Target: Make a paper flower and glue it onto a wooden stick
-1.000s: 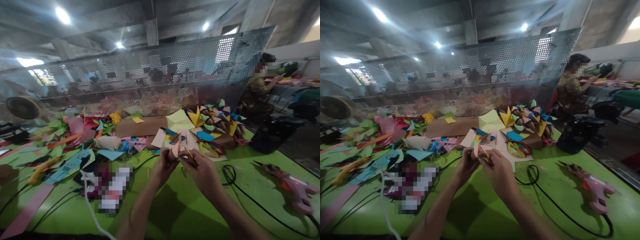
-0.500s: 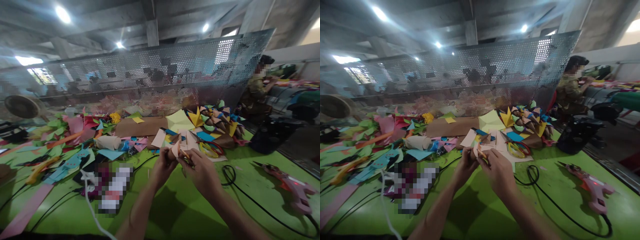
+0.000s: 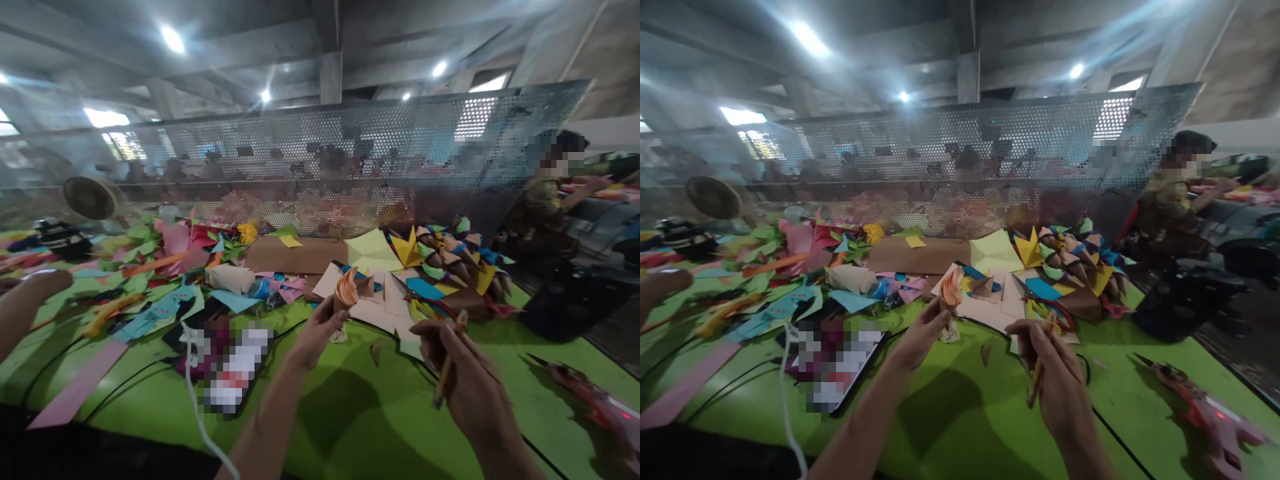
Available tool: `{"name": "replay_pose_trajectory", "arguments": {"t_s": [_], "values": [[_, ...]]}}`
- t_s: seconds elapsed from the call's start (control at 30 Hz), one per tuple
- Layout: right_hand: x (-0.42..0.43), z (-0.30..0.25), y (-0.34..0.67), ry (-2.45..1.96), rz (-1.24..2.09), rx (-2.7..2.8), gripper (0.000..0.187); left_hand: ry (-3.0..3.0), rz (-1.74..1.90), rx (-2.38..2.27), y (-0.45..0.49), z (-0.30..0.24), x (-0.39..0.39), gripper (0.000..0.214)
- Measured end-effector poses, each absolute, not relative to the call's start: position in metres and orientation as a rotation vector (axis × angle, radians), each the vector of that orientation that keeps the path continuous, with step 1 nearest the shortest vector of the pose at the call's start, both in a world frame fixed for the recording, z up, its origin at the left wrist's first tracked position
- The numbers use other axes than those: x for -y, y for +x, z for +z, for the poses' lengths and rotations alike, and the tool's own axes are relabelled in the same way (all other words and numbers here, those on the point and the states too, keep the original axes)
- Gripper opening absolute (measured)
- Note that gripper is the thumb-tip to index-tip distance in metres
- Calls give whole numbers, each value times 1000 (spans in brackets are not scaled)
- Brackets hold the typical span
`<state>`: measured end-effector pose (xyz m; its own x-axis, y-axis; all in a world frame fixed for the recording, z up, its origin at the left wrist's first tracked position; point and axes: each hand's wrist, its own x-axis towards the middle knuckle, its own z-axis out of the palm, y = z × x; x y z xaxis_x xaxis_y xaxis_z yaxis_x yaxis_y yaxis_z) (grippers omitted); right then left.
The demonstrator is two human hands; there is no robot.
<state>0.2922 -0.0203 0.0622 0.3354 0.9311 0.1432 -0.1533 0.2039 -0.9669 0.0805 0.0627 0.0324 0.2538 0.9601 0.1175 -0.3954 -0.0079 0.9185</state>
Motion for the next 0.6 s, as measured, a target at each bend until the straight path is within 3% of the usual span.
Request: {"name": "replay_pose_trajectory", "arguments": {"t_s": [0.2, 0.6], "values": [[20, 34, 298, -1141, 1062, 727, 52, 989, 1209, -579, 75, 34, -61, 49], [22, 17, 306, -1197, 1138, 670, 53, 943, 1200, -492, 70, 28, -65, 46]]}}
